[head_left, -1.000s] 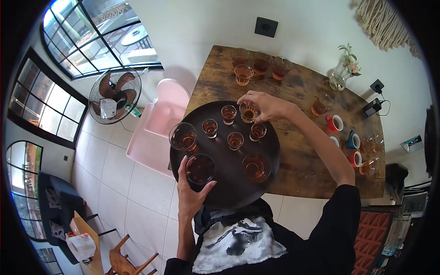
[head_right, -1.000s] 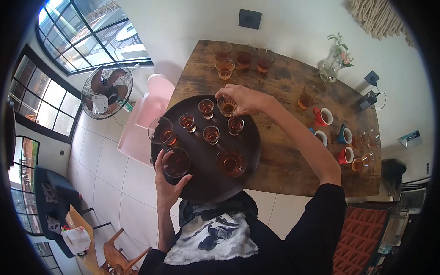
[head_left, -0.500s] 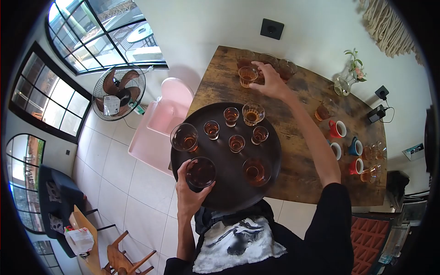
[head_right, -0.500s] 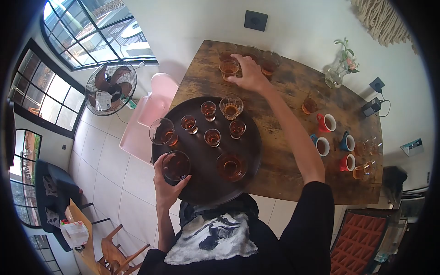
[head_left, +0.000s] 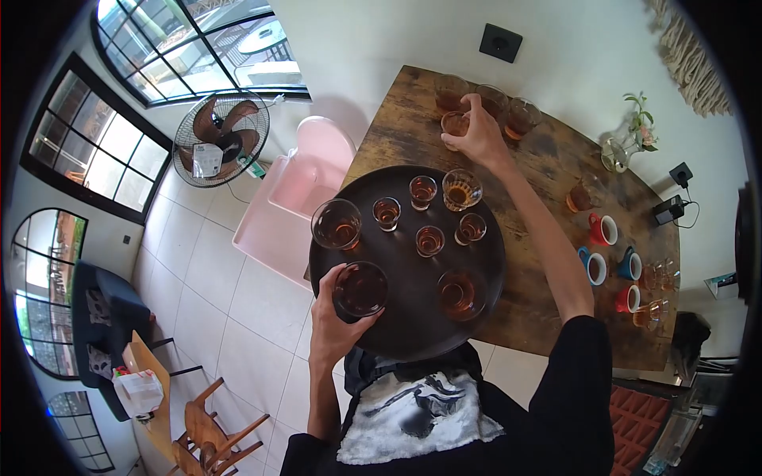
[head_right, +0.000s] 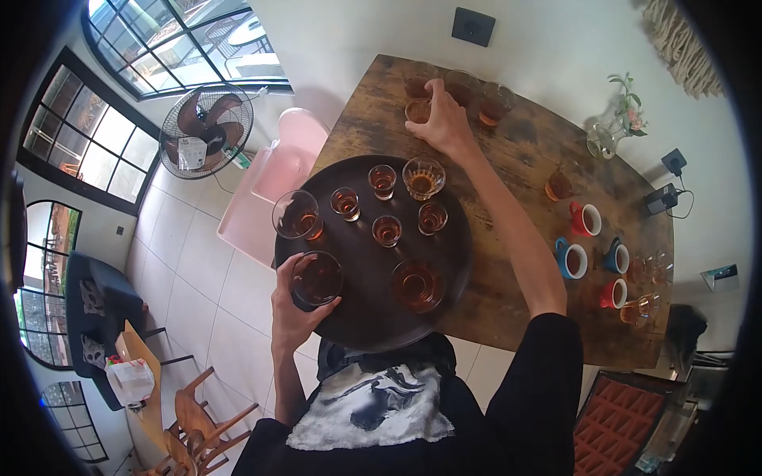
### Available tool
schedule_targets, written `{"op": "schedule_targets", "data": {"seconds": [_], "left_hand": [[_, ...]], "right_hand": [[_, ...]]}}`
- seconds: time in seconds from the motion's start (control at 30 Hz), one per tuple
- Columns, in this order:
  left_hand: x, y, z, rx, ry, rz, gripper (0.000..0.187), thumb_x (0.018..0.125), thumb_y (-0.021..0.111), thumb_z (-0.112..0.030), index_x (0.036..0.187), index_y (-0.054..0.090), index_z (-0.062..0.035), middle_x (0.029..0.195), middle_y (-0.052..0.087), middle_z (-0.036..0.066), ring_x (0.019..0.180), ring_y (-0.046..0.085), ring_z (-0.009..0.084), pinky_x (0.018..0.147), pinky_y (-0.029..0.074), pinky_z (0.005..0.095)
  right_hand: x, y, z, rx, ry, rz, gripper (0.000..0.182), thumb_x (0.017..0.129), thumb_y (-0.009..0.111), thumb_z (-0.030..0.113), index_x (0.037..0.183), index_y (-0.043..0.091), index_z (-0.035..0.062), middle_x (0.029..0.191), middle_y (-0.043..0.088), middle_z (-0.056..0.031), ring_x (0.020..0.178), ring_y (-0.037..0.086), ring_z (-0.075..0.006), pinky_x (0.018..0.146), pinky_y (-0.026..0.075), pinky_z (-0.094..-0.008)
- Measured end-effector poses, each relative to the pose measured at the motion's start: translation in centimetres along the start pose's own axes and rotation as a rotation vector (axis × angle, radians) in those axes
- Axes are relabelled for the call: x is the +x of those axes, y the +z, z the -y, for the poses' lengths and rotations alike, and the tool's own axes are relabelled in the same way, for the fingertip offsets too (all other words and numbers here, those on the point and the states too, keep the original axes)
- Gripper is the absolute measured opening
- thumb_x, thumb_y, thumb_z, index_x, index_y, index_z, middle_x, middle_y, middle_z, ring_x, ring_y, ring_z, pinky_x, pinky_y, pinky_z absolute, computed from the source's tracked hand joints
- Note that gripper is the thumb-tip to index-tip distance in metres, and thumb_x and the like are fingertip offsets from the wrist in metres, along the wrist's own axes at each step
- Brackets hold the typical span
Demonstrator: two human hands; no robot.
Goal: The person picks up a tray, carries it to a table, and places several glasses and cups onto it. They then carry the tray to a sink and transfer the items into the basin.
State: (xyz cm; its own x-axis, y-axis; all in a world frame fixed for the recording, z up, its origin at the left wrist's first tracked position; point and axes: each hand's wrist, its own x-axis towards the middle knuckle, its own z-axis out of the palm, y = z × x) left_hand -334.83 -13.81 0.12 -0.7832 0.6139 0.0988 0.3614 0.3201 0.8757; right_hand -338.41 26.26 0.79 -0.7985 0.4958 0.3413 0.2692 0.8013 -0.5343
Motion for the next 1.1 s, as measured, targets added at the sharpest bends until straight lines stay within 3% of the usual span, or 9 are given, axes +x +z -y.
{"op": "schedule_targets", "data": {"seconds": [0.23,0.43,0.53,0.6,0.63,0.73,0.87,1.1], "left_hand": [[0.5,-0.8,0.3,0.017,0.012,0.064,0.087,0.062,0.088,-0.011,0.135,0.041,-0.0086,0.126,0.061,0.012,0.118,0.058,0.0274,0.101,0.045,0.0410],[0.9,-1.6,0.5,-0.008,0.022,0.116,0.085,0.062,0.088,-0.010,0.134,0.043,-0.0081,0.126,0.060,0.012,0.118,0.058,0.0273,0.101,0.046,0.0404],[0.9,-2.0,0.2,-0.015,0.005,0.121,0.086,0.062,0.088,-0.010,0.134,0.043,-0.0082,0.126,0.060,0.012,0.118,0.058,0.0272,0.100,0.046,0.0406],[1.0,-2.1,0.2,0.006,0.031,0.120,0.085,0.063,0.087,-0.009,0.135,0.042,-0.0069,0.125,0.060,0.013,0.116,0.060,0.0272,0.100,0.048,0.0392],[1.0,-2.1,0.2,0.025,0.056,0.121,0.084,0.063,0.086,-0.007,0.135,0.042,-0.0055,0.124,0.060,0.014,0.114,0.061,0.0271,0.099,0.050,0.0378],[1.0,-2.1,-0.1,0.014,0.045,0.120,0.084,0.063,0.086,-0.007,0.135,0.042,-0.0060,0.123,0.061,0.014,0.114,0.061,0.0272,0.099,0.050,0.0379],[0.8,-2.0,0.3,-0.003,0.030,0.121,0.087,0.062,0.087,-0.010,0.137,0.042,-0.0092,0.128,0.060,0.013,0.119,0.058,0.0276,0.099,0.047,0.0394],[0.8,-1.9,0.5,-0.013,0.036,0.118,0.092,0.061,0.089,-0.010,0.139,0.040,-0.0093,0.128,0.060,0.012,0.115,0.059,0.0275,0.099,0.047,0.0392]], "right_hand": [[-3.4,-4.5,7.0,0.095,-0.161,0.024,0.065,0.070,0.080,0.025,0.121,0.043,0.0057,0.108,0.060,-0.0202,0.102,0.062,-0.0337,0.089,0.049,-0.0438],[-7.0,-6.7,13.0,0.275,-0.270,0.256,0.061,0.069,0.079,0.022,0.119,0.048,0.0064,0.098,0.060,-0.0158,0.093,0.061,-0.0324,0.088,0.049,-0.0416],[-8.7,-6.4,14.5,0.333,-0.323,0.408,0.059,0.069,0.080,0.018,0.119,0.051,0.0063,0.102,0.062,-0.0120,0.098,0.063,-0.0261,0.093,0.047,-0.0397],[-9.8,-5.3,14.5,0.259,-0.498,0.494,0.061,0.068,0.079,0.021,0.121,0.052,0.0082,0.102,0.062,-0.0109,0.100,0.063,-0.0260,0.096,0.043,-0.0398],[-10.3,-5.0,14.6,0.246,-0.484,0.580,0.062,0.066,0.079,0.023,0.121,0.053,0.0098,0.103,0.063,-0.0100,0.103,0.062,-0.0259,0.102,0.037,-0.0412],[-11.6,-3.9,14.4,0.137,-0.614,0.544,0.063,0.066,0.079,0.024,0.121,0.051,0.0106,0.097,0.062,-0.0122,0.104,0.059,-0.0277,0.100,0.033,-0.0440],[-12.6,-2.2,13.7,0.017,-0.645,0.538,0.066,0.063,0.081,0.025,0.119,0.051,0.0103,0.104,0.061,-0.0071,0.113,0.053,-0.0244,0.099,0.031,-0.0447],[-13.7,-1.6,14.0,-0.097,-0.592,0.596,0.057,0.063,0.084,0.026,0.110,0.055,0.0120,0.108,0.059,-0.0023,0.113,0.048,-0.0227,0.099,0.031,-0.0416]]}}
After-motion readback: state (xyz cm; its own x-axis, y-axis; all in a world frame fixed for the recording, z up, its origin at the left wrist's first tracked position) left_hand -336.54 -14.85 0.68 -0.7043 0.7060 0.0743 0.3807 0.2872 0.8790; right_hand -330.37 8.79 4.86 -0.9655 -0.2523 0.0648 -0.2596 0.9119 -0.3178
